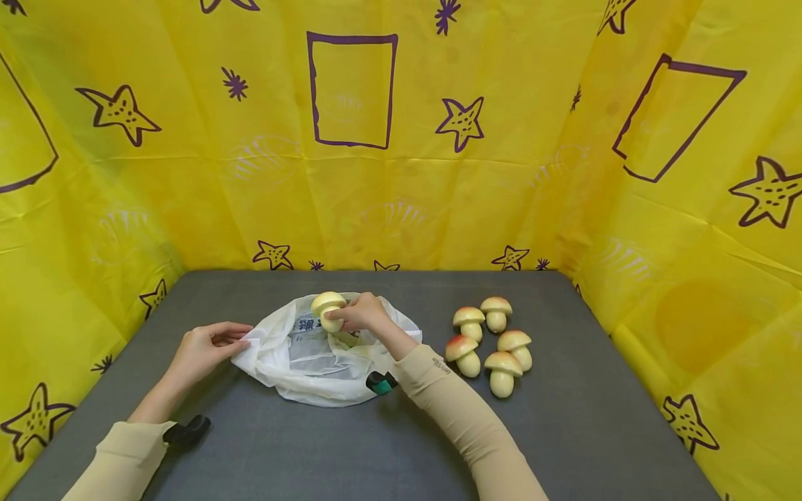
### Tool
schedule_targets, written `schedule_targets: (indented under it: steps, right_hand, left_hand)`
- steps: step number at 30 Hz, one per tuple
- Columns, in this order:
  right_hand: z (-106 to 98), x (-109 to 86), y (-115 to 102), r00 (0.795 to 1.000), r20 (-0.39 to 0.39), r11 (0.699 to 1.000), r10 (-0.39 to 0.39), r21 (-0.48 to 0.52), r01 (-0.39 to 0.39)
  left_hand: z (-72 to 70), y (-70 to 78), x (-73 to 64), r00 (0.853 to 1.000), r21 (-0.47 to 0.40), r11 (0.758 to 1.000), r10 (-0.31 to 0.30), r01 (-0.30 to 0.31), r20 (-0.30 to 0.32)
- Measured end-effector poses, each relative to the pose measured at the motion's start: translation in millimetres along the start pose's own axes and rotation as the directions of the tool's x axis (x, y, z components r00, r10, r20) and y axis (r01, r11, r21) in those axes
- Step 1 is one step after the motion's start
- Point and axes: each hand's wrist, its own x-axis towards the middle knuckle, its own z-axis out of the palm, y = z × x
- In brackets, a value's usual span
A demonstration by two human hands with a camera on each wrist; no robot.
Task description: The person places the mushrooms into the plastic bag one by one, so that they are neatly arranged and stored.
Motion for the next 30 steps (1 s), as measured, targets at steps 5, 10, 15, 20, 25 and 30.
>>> schedule_targets:
  steps: [5,10,15,20,25,30]
  right_hand:
    - [9,7.0,-1,1.000,-0.024,1.000,0.006,-0.015,-0.006]
    - [18,11.1,-3,0.999,-0.048,1.000,0.025,-0.007,-0.026]
    - [26,16.6,-4,0.997,-0.049,0.998,0.057,0.012,-0.057]
    - [35,27.8,-1,0.991,-0.074,0.994,0.108,0.012,-0.107]
    - [41,37.0,3,0.983,-0.124,0.990,0.134,-0.013,-0.137]
    - [46,42.0,5,0.980,-0.136,0.989,0.143,-0.004,-0.145]
  left_hand:
    - [-0.9,0.5,-0.3,1.000,0.004,1.000,-0.005,0.005,0.010]
    - [-2.3,0.2,-1.0,1.000,0.006,1.000,-0.007,0.007,0.004]
    - [-3.2,-0.6,-1.5,1.000,0.008,1.000,0.003,-0.003,-0.007]
    - [-4.0,-0.2,-1.7,1.000,0.009,1.000,0.001,-0.001,-0.007]
    - [-3.7,-0.7,-1.5,1.000,0.017,1.000,-0.005,0.005,0.003]
    - [-2.1,-3.0,-1.3,1.000,0.014,1.000,-0.014,0.013,0.008]
